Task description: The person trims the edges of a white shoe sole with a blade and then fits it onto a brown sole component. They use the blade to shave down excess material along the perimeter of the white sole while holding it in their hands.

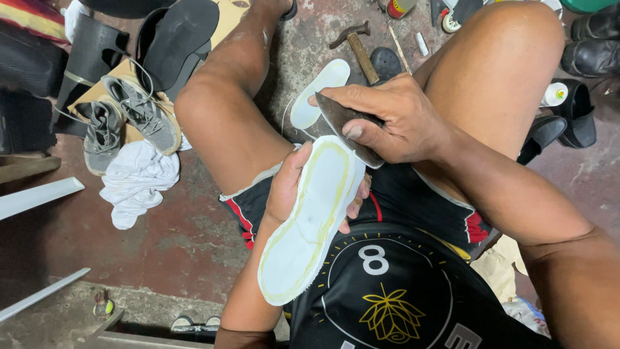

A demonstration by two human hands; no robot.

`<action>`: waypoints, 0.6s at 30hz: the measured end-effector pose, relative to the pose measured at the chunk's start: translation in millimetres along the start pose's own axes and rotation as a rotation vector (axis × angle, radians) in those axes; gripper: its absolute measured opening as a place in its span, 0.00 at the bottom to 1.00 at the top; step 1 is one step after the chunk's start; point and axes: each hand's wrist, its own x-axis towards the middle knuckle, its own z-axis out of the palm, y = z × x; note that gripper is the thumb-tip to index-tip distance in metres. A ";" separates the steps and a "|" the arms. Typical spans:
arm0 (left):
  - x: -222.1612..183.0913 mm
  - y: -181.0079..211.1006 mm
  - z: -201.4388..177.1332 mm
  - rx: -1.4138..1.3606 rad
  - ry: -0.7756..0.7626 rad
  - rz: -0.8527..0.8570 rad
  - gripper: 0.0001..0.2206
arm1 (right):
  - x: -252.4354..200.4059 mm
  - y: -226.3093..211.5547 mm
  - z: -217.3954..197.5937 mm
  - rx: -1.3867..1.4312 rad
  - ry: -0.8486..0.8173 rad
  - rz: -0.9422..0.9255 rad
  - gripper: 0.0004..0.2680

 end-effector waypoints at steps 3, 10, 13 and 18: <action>1.0 1.7 -2.0 -0.013 0.016 -0.013 0.34 | -0.7 1.7 -2.6 -0.036 -0.015 -0.028 0.17; -2.1 4.6 -2.6 0.042 0.103 -0.021 0.33 | 3.7 -2.5 -8.9 -0.171 -0.001 -0.098 0.17; -4.0 6.0 -0.3 0.209 0.229 0.038 0.30 | 4.4 -3.8 -10.8 -0.186 -0.002 -0.095 0.17; -4.7 10.6 10.2 0.389 0.431 0.202 0.25 | 4.6 -7.7 -15.9 -0.193 -0.017 -0.075 0.16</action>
